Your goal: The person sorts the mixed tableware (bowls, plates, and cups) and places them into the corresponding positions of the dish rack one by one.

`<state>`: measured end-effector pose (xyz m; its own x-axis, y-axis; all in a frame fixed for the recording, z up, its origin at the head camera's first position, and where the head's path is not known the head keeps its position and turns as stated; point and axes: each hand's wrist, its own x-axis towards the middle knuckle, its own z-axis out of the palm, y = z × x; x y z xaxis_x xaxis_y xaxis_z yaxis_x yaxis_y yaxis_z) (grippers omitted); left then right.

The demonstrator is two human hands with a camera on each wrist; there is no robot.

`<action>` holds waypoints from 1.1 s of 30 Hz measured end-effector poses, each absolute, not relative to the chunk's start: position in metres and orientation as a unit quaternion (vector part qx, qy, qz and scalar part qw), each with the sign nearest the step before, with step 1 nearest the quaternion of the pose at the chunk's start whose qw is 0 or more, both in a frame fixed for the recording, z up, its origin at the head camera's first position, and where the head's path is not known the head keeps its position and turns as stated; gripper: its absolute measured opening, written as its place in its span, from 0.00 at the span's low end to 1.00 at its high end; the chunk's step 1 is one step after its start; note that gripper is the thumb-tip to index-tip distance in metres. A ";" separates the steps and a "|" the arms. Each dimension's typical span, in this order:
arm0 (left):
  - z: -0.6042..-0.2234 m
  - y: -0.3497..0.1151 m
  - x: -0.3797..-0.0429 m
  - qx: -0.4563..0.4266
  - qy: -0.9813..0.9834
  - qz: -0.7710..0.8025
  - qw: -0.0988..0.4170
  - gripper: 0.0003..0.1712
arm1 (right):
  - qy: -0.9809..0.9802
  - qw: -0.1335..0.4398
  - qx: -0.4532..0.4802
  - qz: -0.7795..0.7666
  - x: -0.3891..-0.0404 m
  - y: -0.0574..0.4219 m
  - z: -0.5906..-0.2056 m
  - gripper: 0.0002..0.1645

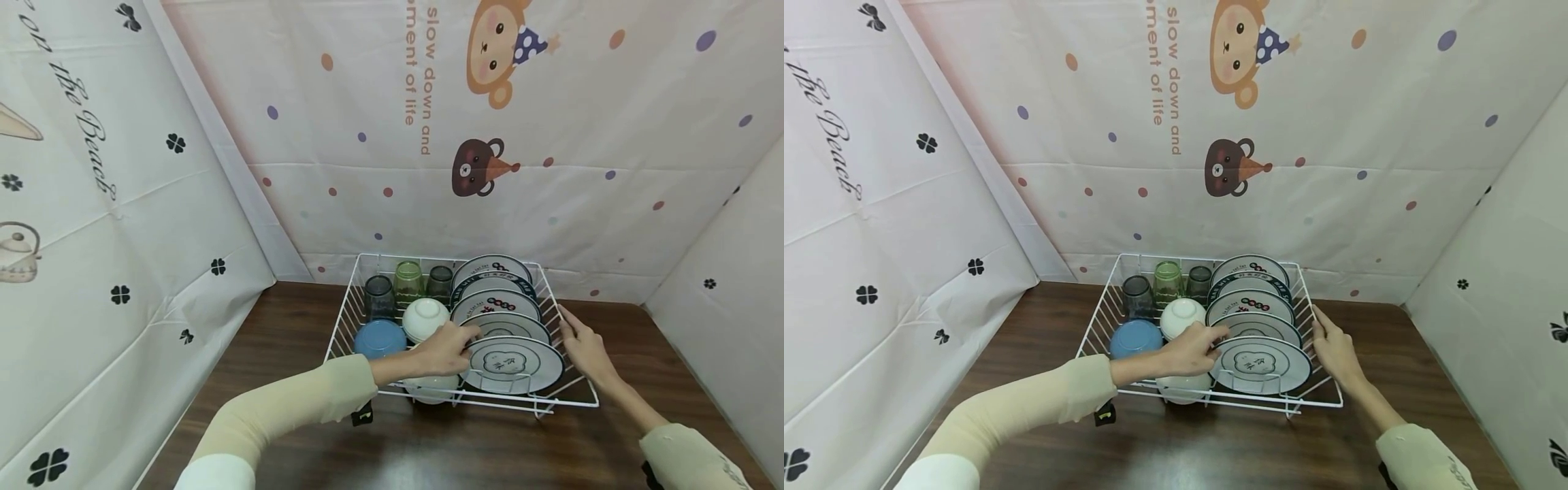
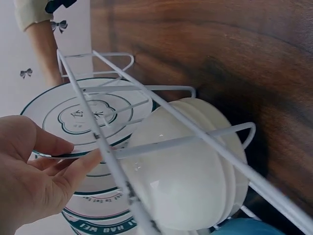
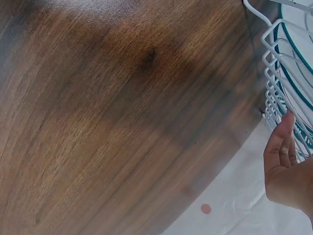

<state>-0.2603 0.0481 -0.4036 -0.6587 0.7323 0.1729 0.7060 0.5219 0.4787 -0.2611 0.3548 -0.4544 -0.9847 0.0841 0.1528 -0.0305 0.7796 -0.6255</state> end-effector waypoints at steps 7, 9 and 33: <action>-0.410 0.047 -0.263 0.414 0.871 0.260 0.041 0.22 | -0.938 0.083 -0.018 0.337 -0.263 0.355 -0.457 0.32; -0.411 0.046 -0.265 0.415 0.872 0.254 0.045 0.22 | -0.938 0.079 -0.016 0.338 -0.264 0.354 -0.458 0.32; -0.387 -0.054 -0.370 0.310 0.923 0.187 -0.128 0.26 | -0.934 0.083 -0.014 0.348 -0.289 0.363 -0.458 0.32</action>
